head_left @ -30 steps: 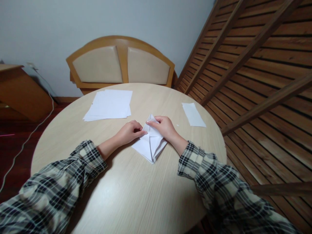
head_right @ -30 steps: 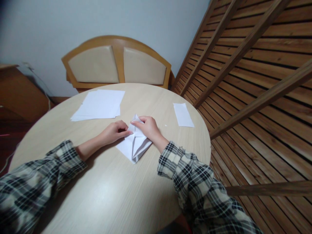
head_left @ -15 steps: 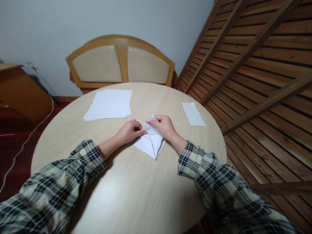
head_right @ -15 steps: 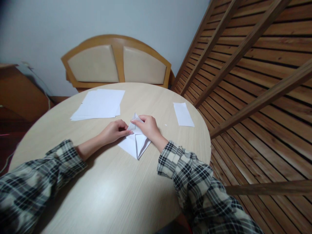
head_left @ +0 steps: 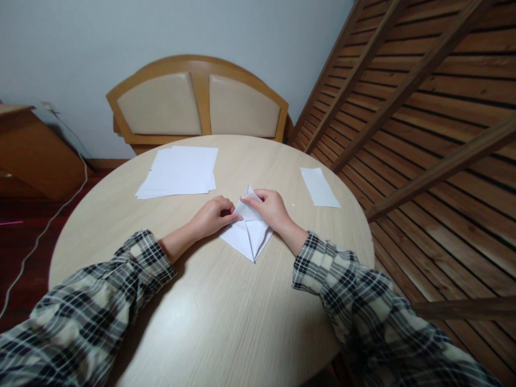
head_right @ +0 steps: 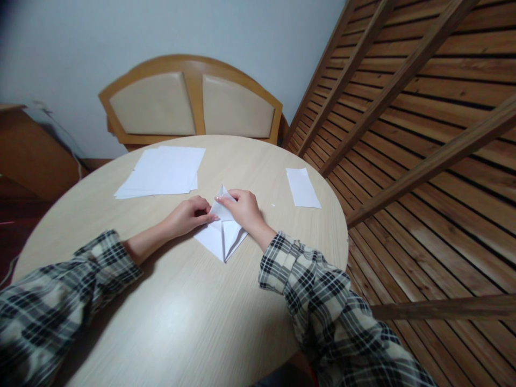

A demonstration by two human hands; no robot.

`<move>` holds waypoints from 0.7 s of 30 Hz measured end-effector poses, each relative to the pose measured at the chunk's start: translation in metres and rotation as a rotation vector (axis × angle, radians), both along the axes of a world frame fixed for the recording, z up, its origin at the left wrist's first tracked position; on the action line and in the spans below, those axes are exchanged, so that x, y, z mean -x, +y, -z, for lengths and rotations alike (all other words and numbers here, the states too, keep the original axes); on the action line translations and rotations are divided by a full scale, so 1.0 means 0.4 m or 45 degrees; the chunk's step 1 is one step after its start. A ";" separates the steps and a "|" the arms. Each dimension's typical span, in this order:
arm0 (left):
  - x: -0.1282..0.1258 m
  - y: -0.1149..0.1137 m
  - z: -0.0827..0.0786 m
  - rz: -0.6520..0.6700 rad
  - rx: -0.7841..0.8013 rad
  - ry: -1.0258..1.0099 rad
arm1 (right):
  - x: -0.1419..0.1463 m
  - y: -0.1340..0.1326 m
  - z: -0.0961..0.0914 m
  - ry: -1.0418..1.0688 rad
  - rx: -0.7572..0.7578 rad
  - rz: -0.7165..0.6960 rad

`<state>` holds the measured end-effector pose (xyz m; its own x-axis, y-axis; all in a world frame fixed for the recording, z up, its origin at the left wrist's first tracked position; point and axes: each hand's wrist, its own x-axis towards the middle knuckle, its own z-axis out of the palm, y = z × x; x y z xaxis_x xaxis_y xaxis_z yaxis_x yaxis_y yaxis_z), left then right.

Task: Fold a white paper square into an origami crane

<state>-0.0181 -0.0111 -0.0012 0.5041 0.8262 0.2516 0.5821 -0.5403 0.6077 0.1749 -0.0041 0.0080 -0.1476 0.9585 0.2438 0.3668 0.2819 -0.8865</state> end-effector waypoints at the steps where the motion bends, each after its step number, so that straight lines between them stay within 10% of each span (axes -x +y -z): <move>1: -0.001 0.000 0.000 -0.005 -0.003 0.008 | 0.000 0.000 0.000 0.001 0.004 0.005; 21: -0.015 0.003 0.002 0.003 -0.126 0.164 | 0.001 -0.002 0.004 -0.003 -0.014 0.018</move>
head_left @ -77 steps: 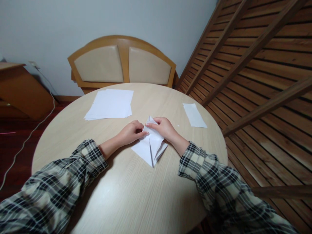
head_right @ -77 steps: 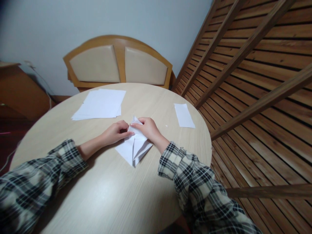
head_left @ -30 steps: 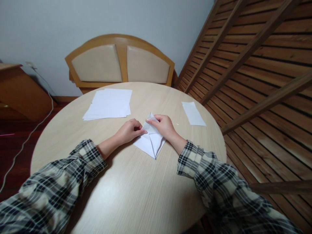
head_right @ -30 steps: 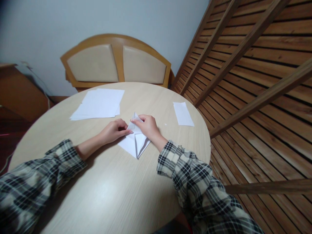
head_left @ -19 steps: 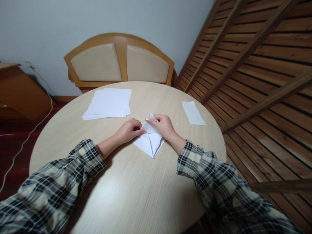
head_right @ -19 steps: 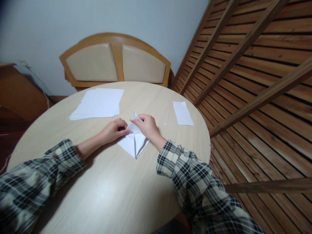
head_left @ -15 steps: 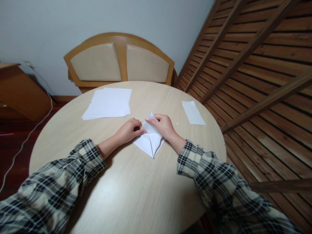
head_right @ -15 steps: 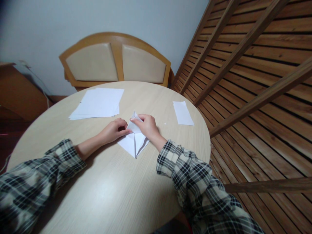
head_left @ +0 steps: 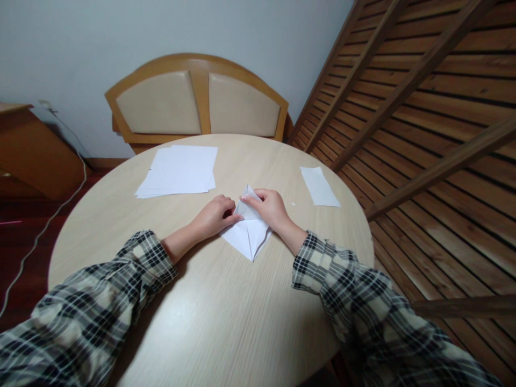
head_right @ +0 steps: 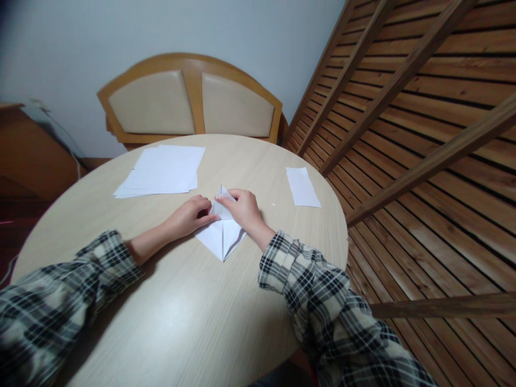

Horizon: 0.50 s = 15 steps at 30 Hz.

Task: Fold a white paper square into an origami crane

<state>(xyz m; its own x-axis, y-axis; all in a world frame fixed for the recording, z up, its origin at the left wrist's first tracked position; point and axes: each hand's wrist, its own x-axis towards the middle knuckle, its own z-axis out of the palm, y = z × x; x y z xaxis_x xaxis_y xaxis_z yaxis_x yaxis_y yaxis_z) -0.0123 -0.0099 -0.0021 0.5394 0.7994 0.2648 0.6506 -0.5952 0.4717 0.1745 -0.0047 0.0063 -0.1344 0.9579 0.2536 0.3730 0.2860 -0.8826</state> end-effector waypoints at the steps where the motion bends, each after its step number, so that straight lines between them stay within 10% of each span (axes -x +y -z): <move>1: 0.000 0.000 0.000 0.001 0.000 0.001 | 0.000 0.000 0.000 -0.002 0.000 0.002; 15: 0.001 0.002 -0.008 0.040 0.061 -0.052 | -0.002 0.001 -0.004 -0.003 -0.017 -0.037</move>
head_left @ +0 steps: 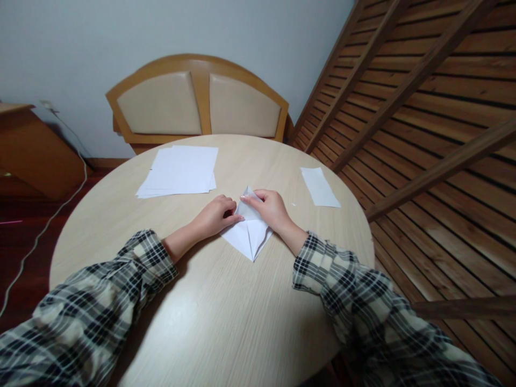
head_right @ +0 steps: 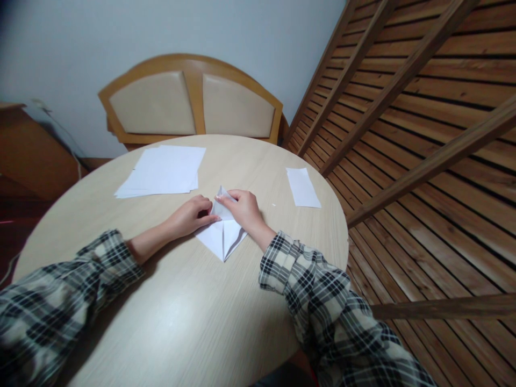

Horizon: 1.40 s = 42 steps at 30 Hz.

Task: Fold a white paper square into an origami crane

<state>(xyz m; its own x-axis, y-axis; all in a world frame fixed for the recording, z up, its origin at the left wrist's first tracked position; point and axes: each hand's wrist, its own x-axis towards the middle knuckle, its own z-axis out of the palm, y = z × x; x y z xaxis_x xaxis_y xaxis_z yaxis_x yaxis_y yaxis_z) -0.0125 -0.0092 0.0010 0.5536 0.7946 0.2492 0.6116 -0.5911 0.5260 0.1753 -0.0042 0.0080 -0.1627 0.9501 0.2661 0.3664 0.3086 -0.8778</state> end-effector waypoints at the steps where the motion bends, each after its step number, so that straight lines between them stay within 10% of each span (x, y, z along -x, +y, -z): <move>1: 0.002 0.001 0.001 0.011 0.004 -0.012 | -0.002 0.001 -0.002 0.001 0.023 -0.027; 10: 0.011 0.006 0.007 0.054 -0.025 -0.024 | 0.000 -0.004 -0.015 -0.096 0.247 -0.073; 42: 0.017 -0.004 -0.006 0.029 -0.127 -0.062 | 0.002 0.000 -0.001 -0.102 0.145 0.063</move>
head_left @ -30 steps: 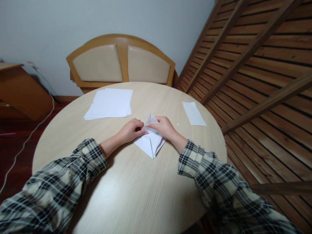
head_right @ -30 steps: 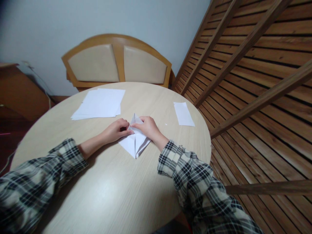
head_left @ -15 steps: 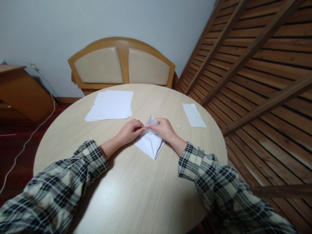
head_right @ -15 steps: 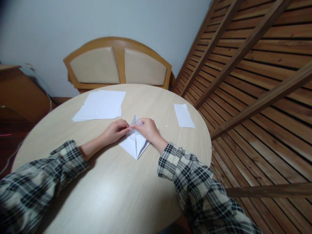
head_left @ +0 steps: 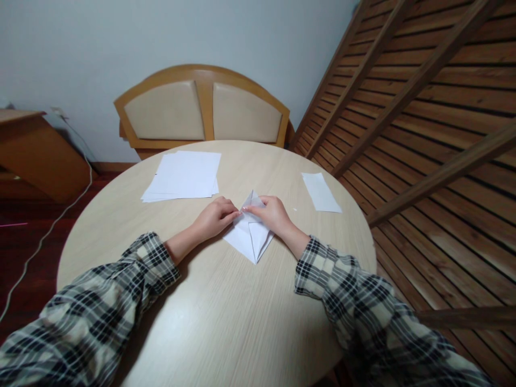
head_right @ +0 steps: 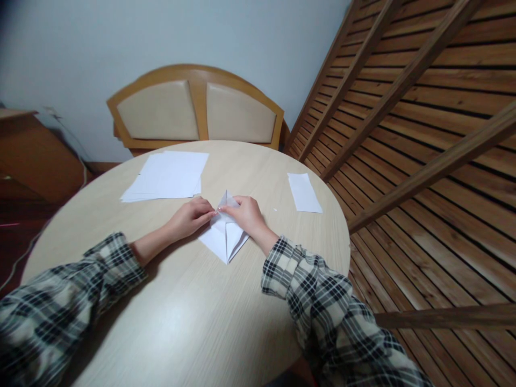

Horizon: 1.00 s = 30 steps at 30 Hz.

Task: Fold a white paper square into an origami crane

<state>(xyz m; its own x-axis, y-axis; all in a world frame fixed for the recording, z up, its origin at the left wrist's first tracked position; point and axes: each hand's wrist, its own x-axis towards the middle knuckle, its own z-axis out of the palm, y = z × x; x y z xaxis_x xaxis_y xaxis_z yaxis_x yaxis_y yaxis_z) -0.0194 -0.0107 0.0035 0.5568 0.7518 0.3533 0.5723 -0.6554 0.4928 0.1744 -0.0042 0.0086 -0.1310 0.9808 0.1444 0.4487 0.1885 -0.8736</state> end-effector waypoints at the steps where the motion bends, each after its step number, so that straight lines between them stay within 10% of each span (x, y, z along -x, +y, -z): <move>1: 0.000 -0.001 -0.002 0.000 -0.017 0.005 | 0.000 0.000 0.000 0.002 -0.005 0.002; 30: 0.027 0.014 0.021 -0.031 -0.001 0.049 | -0.021 0.018 0.018 0.071 -0.009 0.026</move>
